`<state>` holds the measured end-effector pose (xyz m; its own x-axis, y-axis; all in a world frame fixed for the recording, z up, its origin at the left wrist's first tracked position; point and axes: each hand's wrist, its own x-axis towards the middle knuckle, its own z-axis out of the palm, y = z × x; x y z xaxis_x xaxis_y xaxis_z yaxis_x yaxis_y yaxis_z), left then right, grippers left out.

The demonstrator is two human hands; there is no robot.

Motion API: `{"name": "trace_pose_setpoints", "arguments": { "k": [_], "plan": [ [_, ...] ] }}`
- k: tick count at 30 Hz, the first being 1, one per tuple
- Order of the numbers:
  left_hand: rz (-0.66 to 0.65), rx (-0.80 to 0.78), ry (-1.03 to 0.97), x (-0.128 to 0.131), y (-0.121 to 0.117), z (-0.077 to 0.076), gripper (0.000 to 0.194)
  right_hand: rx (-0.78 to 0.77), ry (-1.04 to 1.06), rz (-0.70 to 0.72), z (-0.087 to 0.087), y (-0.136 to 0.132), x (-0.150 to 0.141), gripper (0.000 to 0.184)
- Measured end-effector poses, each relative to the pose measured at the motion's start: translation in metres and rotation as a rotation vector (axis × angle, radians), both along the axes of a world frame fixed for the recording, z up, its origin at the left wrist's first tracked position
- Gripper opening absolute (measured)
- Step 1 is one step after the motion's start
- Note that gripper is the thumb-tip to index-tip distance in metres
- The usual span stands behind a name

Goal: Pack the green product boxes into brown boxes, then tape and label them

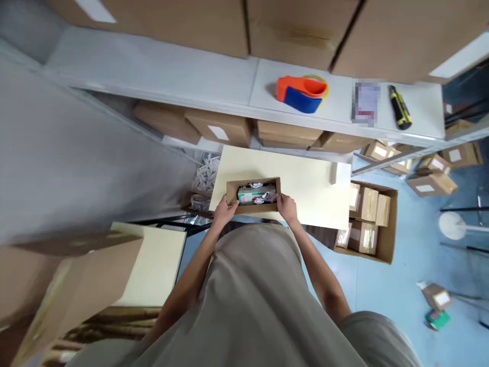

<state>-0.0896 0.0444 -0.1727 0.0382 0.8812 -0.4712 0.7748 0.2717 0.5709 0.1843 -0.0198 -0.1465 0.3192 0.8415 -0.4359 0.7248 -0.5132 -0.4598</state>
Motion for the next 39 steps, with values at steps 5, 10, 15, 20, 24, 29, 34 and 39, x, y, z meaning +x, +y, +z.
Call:
{"name": "trace_pose_setpoints", "arguments": {
  "k": [5, 10, 15, 20, 24, 29, 34, 39],
  "plan": [
    [-0.127, -0.031, 0.026, 0.069, 0.024, -0.005, 0.079, -0.003, 0.032, -0.118, -0.01, -0.02, 0.045, 0.042],
    [-0.137, 0.044, -0.113, 0.069, 0.029, -0.017, 0.088, 0.056, 0.045, -0.097, -0.018, -0.015, 0.057, 0.038],
    [-0.156, 0.091, -0.201, 0.055, 0.017, -0.023, 0.082, 0.212, 0.018, -0.161, -0.021, 0.029, 0.068, 0.05],
    [-0.332, 0.137, -0.175, 0.056, 0.002, -0.019, 0.081, 0.213, 0.029, -0.136, -0.023, 0.074, 0.08, 0.041],
    [-0.427, 0.158, -0.054, 0.06, 0.005, -0.01, 0.067, 0.237, 0.018, -0.179, -0.024, 0.074, 0.08, 0.057],
    [-0.381, 0.142, 0.112, 0.067, 0.03, 0.011, 0.066, 0.253, 0.031, -0.142, -0.024, 0.042, 0.076, 0.048],
    [-0.433, 0.066, 0.187, 0.073, 0.052, 0.032, 0.12, 0.335, 0.136, -0.097, -0.032, 0.018, 0.084, 0.05],
    [-0.54, 0.068, 0.229, 0.077, 0.059, 0.041, 0.128, 0.291, 0.344, -0.082, -0.038, 0.022, 0.095, 0.049]
  ]
}}
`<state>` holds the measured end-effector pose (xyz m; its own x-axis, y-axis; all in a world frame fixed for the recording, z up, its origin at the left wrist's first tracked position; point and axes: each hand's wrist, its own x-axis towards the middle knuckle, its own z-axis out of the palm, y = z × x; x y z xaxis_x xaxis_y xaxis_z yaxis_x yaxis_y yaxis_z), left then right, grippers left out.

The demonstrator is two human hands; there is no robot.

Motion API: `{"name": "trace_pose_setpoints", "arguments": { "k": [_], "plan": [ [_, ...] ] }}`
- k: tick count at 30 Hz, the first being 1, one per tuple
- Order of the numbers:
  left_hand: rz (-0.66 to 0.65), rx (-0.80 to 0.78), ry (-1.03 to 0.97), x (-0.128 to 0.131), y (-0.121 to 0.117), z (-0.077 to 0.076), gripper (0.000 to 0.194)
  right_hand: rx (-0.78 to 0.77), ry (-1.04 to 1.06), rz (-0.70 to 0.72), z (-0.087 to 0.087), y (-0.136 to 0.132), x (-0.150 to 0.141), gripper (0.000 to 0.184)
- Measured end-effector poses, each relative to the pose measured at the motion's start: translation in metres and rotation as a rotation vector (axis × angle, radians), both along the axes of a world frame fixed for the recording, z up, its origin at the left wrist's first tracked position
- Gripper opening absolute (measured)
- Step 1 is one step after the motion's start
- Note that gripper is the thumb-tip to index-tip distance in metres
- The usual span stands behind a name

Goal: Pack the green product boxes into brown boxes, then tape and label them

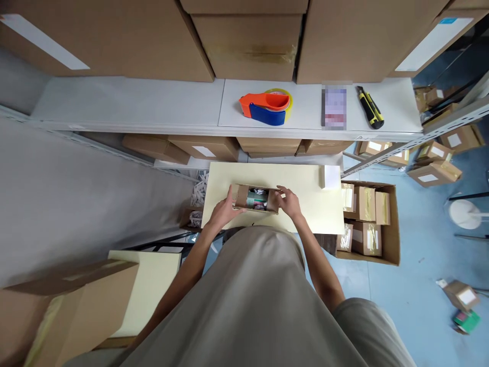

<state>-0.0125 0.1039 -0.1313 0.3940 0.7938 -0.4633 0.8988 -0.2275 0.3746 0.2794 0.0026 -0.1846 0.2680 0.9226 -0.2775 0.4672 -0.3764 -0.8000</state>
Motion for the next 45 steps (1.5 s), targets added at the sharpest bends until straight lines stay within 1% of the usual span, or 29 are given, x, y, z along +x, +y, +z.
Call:
{"name": "trace_pose_setpoints", "arguments": {
  "k": [2, 3, 5, 7, 8, 10, 12, 15, 18, 20, 22, 23, 25, 27, 30, 31, 32, 33, 34, 35, 36, 38, 39, 41, 43, 45],
  "plan": [
    [-0.016, 0.011, 0.021, 0.0, 0.004, 0.001, 0.123, -0.011, 0.022, 0.058, 0.001, 0.002, -0.002, 0.048],
    [-0.027, 0.018, 0.03, -0.001, 0.007, 0.0, 0.115, -0.015, -0.013, 0.079, 0.002, 0.002, -0.004, 0.048],
    [-0.052, 0.036, 0.034, -0.003, 0.011, -0.005, 0.089, -0.016, -0.152, 0.084, 0.003, -0.002, -0.01, 0.046],
    [-0.063, 0.059, -0.005, -0.005, 0.013, -0.013, 0.059, -0.012, -0.298, 0.063, 0.002, -0.011, -0.016, 0.045],
    [-0.058, 0.073, -0.047, -0.005, 0.013, -0.019, 0.047, -0.012, -0.343, 0.05, 0.001, -0.016, -0.018, 0.044],
    [-0.021, 0.1, -0.153, -0.005, 0.01, -0.031, 0.033, -0.021, -0.346, 0.019, -0.004, -0.026, -0.02, 0.042],
    [0.044, 0.12, -0.253, -0.003, 0.005, -0.044, 0.028, -0.037, -0.248, -0.014, -0.012, -0.033, -0.019, 0.041],
    [0.154, 0.135, -0.335, 0.0, -0.001, -0.059, 0.025, -0.023, -0.086, -0.071, -0.022, -0.035, -0.015, 0.041],
    [0.218, 0.135, -0.36, 0.0, 0.0, -0.065, 0.022, 0.034, -0.018, -0.09, -0.026, -0.032, -0.011, 0.036],
    [0.215, 0.128, -0.344, -0.001, 0.006, -0.065, 0.019, 0.046, -0.04, -0.06, -0.024, -0.029, -0.009, 0.03],
    [0.169, 0.141, -0.286, 0.001, 0.016, -0.059, 0.013, 0.02, -0.133, -0.007, -0.016, -0.021, -0.008, 0.024],
    [0.133, 0.157, -0.247, 0.004, 0.022, -0.054, 0.012, 0.004, -0.194, 0.028, -0.008, -0.014, -0.007, 0.023],
    [0.056, 0.211, -0.198, 0.017, 0.036, -0.037, 0.02, 0.025, -0.327, 0.094, 0.013, 0.007, -0.004, 0.023],
    [-0.002, 0.295, -0.253, 0.039, 0.053, -0.01, 0.028, 0.164, -0.452, 0.124, 0.046, 0.039, 0.001, 0.025],
    [-0.031, 0.447, -0.496, 0.08, 0.081, 0.043, 0.031, 0.472, -0.59, 0.104, 0.108, 0.102, 0.014, 0.037],
    [-0.03, 0.484, -0.572, 0.093, 0.089, 0.061, 0.031, 0.536, -0.621, 0.096, 0.129, 0.124, 0.019, 0.041],
    [-0.027, 0.518, -0.633, 0.105, 0.097, 0.079, 0.034, 0.567, -0.652, 0.087, 0.147, 0.146, 0.023, 0.045],
    [-0.03, 0.538, -0.679, 0.115, 0.103, 0.094, 0.038, 0.563, -0.681, 0.085, 0.163, 0.167, 0.026, 0.048],
    [-0.033, 0.543, -0.713, 0.123, 0.107, 0.107, 0.042, 0.523, -0.708, 0.083, 0.176, 0.185, 0.029, 0.051],
    [-0.029, 0.541, -0.734, 0.13, 0.109, 0.117, 0.048, 0.46, -0.731, 0.089, 0.185, 0.201, 0.031, 0.052],
    [-0.025, 0.531, -0.747, 0.134, 0.11, 0.123, 0.055, 0.402, -0.75, 0.11, 0.191, 0.215, 0.032, 0.053],
    [-0.018, 0.501, -0.764, 0.14, 0.107, 0.127, 0.067, 0.317, -0.775, 0.149, 0.196, 0.233, 0.033, 0.051],
    [-0.017, 0.482, -0.775, 0.142, 0.104, 0.124, 0.072, 0.29, -0.781, 0.162, 0.196, 0.239, 0.033, 0.049],
    [-0.007, 0.433, -0.81, 0.142, 0.096, 0.114, 0.077, 0.26, -0.79, 0.164, 0.196, 0.243, 0.035, 0.047],
    [0.038, 0.38, -0.855, 0.138, 0.084, 0.1, 0.074, 0.248, -0.785, 0.149, 0.193, 0.239, 0.038, 0.046],
    [0.102, 0.339, -0.907, 0.127, 0.068, 0.085, 0.061, 0.269, -0.732, 0.119, 0.185, 0.221, 0.038, 0.045]
  ]
}}
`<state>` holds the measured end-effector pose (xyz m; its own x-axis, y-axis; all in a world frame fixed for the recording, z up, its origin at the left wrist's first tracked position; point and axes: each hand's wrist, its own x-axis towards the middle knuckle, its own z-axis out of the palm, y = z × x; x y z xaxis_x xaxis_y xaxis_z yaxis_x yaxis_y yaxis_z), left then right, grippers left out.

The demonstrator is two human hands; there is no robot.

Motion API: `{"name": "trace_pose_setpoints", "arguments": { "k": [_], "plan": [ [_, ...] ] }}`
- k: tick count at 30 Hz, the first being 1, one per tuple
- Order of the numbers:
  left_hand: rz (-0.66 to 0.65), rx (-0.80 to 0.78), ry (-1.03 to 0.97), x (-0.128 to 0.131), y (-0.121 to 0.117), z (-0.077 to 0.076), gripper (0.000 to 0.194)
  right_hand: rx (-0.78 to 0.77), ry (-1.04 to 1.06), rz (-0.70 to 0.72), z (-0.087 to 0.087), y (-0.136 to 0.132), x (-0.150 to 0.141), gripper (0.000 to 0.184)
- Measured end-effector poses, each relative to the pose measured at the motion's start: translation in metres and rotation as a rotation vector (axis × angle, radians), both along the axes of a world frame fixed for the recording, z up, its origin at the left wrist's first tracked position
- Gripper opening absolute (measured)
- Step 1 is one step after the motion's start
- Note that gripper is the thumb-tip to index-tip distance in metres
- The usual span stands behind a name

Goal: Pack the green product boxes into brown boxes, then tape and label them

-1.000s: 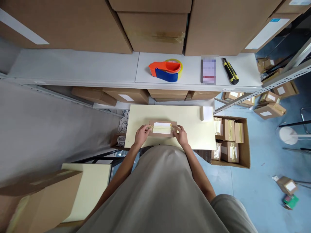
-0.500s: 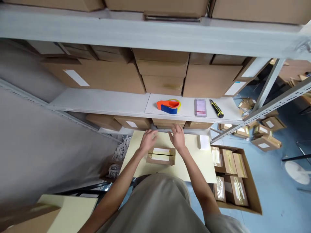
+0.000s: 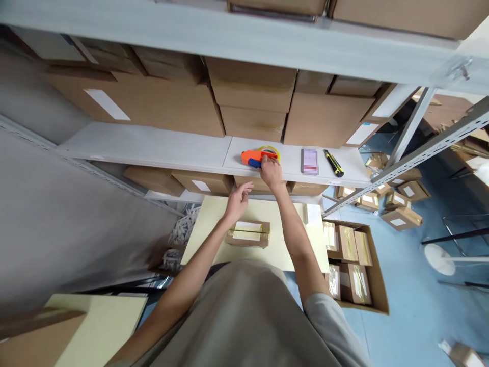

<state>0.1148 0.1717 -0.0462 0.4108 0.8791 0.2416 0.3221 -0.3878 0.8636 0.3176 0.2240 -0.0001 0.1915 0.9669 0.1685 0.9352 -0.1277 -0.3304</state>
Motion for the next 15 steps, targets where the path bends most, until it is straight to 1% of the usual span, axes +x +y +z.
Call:
{"name": "trace_pose_setpoints", "arguments": {
  "k": [2, 4, 7, 9, 10, 12, 15],
  "plan": [
    [0.028, -0.049, -0.077, -0.017, -0.021, -0.016, 0.042, 0.031, 0.146, -0.006, -0.017, -0.033, -0.006, 0.047],
    [0.058, -0.1, -0.148, -0.037, -0.047, -0.032, 0.029, 0.04, 0.384, 0.004, -0.042, -0.078, -0.021, 0.056],
    [0.098, -0.19, -0.178, -0.061, -0.089, -0.054, 0.026, -0.002, 0.838, 0.032, -0.081, -0.153, -0.057, 0.067],
    [0.094, -0.245, -0.146, -0.071, -0.114, -0.065, 0.027, -0.043, 1.077, 0.026, -0.102, -0.192, -0.082, 0.071],
    [0.087, -0.266, -0.125, -0.074, -0.124, -0.07, 0.028, -0.06, 1.151, 0.015, -0.109, -0.206, -0.092, 0.072],
    [0.077, -0.289, -0.085, -0.079, -0.138, -0.077, 0.029, -0.09, 1.213, -0.013, -0.12, -0.223, -0.106, 0.074],
    [0.045, -0.282, -0.055, -0.084, -0.146, -0.082, 0.029, -0.132, 1.215, -0.034, -0.128, -0.231, -0.112, 0.077]
  ]
}}
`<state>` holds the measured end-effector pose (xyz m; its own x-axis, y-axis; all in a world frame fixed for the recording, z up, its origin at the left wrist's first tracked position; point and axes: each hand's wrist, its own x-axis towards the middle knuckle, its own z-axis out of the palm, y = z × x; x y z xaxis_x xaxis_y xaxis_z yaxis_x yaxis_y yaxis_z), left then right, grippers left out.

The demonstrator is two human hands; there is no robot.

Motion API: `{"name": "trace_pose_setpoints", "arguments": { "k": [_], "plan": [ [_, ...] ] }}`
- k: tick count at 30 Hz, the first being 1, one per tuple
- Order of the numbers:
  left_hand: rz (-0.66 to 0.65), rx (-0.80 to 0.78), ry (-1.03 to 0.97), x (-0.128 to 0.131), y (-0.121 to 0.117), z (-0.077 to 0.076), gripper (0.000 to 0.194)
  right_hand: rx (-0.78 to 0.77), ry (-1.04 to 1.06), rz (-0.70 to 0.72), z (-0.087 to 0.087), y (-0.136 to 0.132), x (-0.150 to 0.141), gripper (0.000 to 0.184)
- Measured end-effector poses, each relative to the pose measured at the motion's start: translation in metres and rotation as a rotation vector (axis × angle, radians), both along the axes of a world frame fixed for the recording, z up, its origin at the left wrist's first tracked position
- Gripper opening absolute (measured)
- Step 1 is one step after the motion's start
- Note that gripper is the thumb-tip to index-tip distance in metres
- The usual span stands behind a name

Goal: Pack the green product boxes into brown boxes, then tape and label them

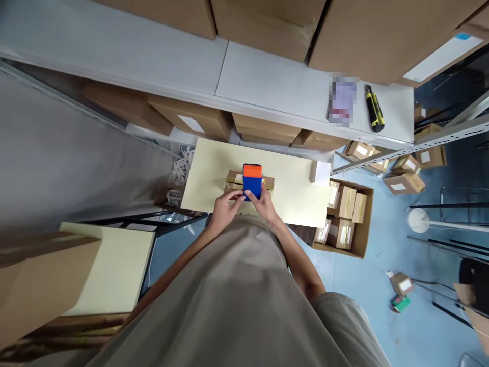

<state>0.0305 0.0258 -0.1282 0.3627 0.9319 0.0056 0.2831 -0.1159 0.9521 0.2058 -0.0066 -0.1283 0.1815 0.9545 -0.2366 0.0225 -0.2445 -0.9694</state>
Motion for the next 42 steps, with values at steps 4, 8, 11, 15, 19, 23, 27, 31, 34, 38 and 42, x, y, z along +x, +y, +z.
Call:
{"name": "trace_pose_setpoints", "arguments": {
  "k": [4, 8, 11, 15, 19, 23, 27, 31, 34, 38, 42],
  "plan": [
    [-0.069, -0.008, 0.032, -0.01, 0.009, 0.001, 0.027, -0.02, 0.008, 0.023, -0.005, -0.003, 0.005, 0.075],
    [0.029, -0.092, -0.012, -0.024, 0.034, 0.007, 0.046, -0.081, 0.065, 0.116, -0.003, -0.013, 0.01, 0.072],
    [0.001, -0.105, -0.044, -0.031, 0.055, 0.017, 0.055, -0.1, 0.025, 0.186, 0.005, -0.02, 0.016, 0.07],
    [-0.114, -0.032, -0.021, -0.034, 0.07, 0.043, 0.054, -0.065, -0.185, 0.289, 0.016, -0.024, 0.028, 0.063],
    [-0.17, 0.111, 0.023, -0.035, 0.068, 0.073, 0.043, -0.05, -0.378, 0.359, 0.025, -0.028, 0.039, 0.056],
    [-0.231, 0.19, 0.066, -0.04, 0.064, 0.091, 0.038, 0.025, -0.533, 0.421, 0.033, -0.032, 0.045, 0.055],
    [-0.33, 0.206, 0.079, -0.046, 0.064, 0.101, 0.039, 0.114, -0.658, 0.459, 0.043, -0.035, 0.049, 0.048],
    [-0.397, 0.222, 0.078, -0.05, 0.064, 0.109, 0.029, 0.173, -0.713, 0.502, 0.053, -0.034, 0.055, 0.043],
    [-0.394, 0.246, 0.074, -0.052, 0.062, 0.116, 0.024, 0.229, -0.75, 0.534, 0.059, -0.034, 0.058, 0.039],
    [-0.387, 0.237, 0.036, -0.055, 0.059, 0.124, 0.023, 0.297, -0.778, 0.562, 0.068, -0.035, 0.059, 0.034],
    [-0.366, 0.104, 0.013, -0.056, 0.06, 0.127, 0.027, 0.271, -0.794, 0.586, 0.072, -0.035, 0.053, 0.035]
  ]
}}
